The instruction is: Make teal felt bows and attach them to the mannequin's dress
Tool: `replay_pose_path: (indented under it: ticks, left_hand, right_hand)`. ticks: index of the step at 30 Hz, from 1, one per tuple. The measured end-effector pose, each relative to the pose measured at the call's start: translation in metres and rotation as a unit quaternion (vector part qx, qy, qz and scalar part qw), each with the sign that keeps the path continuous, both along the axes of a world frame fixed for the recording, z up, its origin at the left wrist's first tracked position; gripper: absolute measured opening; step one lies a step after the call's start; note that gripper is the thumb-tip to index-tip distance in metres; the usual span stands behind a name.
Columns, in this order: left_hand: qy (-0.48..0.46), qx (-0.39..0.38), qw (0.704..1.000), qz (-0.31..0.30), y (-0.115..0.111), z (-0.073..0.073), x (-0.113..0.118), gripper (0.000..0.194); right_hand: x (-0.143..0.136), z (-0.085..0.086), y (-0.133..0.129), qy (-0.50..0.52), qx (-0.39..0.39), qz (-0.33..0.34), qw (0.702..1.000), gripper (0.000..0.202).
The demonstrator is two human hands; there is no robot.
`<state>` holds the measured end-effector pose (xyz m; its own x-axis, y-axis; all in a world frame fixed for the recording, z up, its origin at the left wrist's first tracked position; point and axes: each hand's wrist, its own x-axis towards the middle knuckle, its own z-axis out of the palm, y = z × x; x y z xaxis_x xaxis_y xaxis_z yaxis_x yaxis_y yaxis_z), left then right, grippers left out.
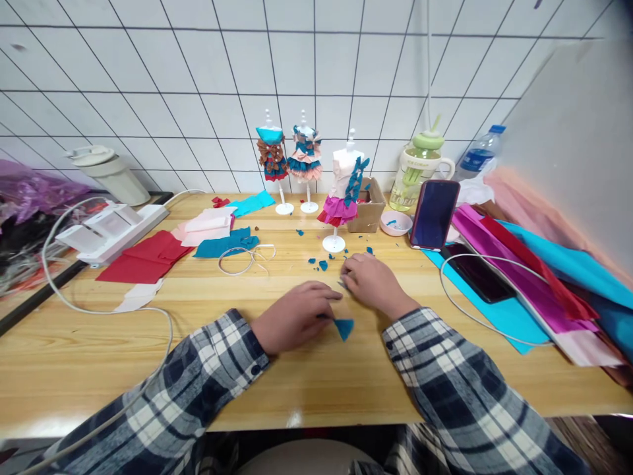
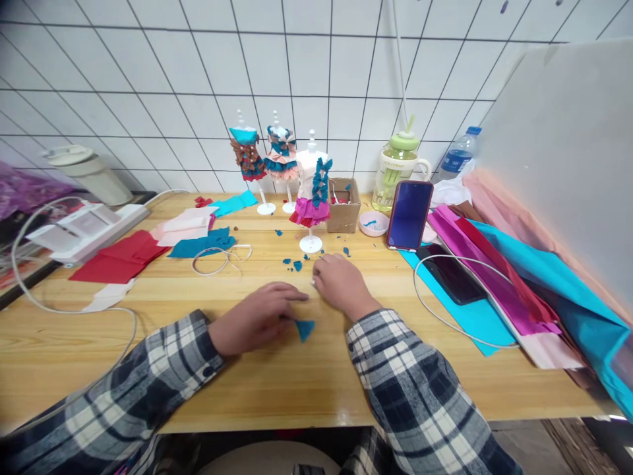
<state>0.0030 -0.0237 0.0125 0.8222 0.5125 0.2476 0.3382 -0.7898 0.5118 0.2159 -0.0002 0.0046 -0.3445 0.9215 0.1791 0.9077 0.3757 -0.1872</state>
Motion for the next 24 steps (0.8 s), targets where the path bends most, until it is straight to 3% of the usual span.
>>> replay_pose_path:
  ticks: [2,8,15,21,24]
  left_hand:
    - [0.022,0.012,0.999,-0.035,-0.008,-0.003,0.009,0.018]
    - [0.120,0.071,0.987,0.078,-0.012,-0.020,0.020,0.015]
    - [0.178,0.179,0.965,0.075,-0.010,-0.016,0.016,0.017]
    - [0.173,0.143,0.969,0.098,-0.010,-0.022,0.018,0.018]
    - [0.157,0.111,0.976,0.107,-0.007,-0.022,0.017,0.016]
  right_hand:
    - [-0.010,0.000,-0.004,0.014,-0.010,0.031,0.999,0.013]
    - [-0.005,-0.002,-0.002,0.072,-0.064,0.042,0.994,0.016]
    - [-0.006,-0.002,-0.004,0.091,-0.083,0.012,0.992,0.013]
    - [-0.009,-0.004,-0.003,0.136,-0.089,-0.009,0.987,0.013]
    - [-0.006,-0.007,0.000,0.214,-0.082,-0.032,0.973,0.012]
